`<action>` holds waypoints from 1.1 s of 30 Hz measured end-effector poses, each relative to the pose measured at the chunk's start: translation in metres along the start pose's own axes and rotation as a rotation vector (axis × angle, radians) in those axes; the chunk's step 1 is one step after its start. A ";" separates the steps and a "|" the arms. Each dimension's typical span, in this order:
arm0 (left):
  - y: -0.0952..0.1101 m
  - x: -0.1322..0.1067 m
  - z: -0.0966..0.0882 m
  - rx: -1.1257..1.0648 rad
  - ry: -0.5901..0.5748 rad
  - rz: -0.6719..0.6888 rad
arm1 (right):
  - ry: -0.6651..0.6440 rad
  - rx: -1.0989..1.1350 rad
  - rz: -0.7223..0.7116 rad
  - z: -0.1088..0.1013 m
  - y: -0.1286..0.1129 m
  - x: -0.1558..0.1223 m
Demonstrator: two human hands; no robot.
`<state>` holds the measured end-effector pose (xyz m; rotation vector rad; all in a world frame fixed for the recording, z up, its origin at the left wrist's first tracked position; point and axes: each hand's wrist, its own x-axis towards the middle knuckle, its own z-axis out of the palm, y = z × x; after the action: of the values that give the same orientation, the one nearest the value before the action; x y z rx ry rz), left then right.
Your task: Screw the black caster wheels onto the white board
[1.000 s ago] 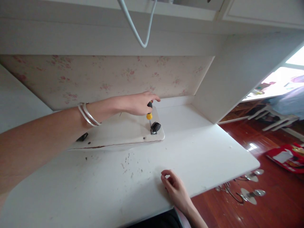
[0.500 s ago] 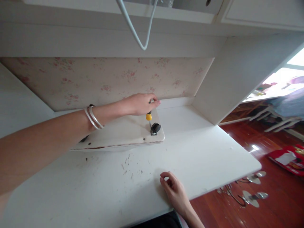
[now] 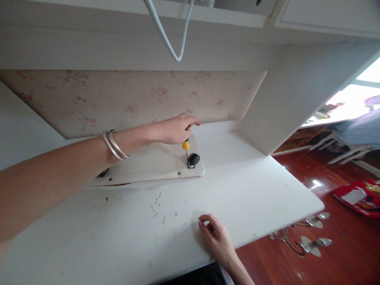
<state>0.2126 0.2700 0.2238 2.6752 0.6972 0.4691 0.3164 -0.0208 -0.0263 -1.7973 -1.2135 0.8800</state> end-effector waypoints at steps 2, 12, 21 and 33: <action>-0.001 0.000 0.000 -0.009 -0.041 0.050 | -0.002 -0.003 0.002 0.000 0.001 0.000; 0.005 0.002 -0.003 -0.088 -0.015 0.002 | -0.020 -0.016 -0.004 0.000 0.001 -0.001; 0.018 -0.004 -0.013 0.220 -0.131 -0.173 | -0.023 -0.045 -0.027 0.003 0.011 0.000; 0.024 -0.007 -0.017 0.249 -0.215 -0.257 | 0.047 -0.023 -0.034 0.007 0.005 -0.002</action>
<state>0.2100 0.2512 0.2469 2.7485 1.0736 0.0280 0.3117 -0.0226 -0.0338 -1.8003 -1.2251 0.8036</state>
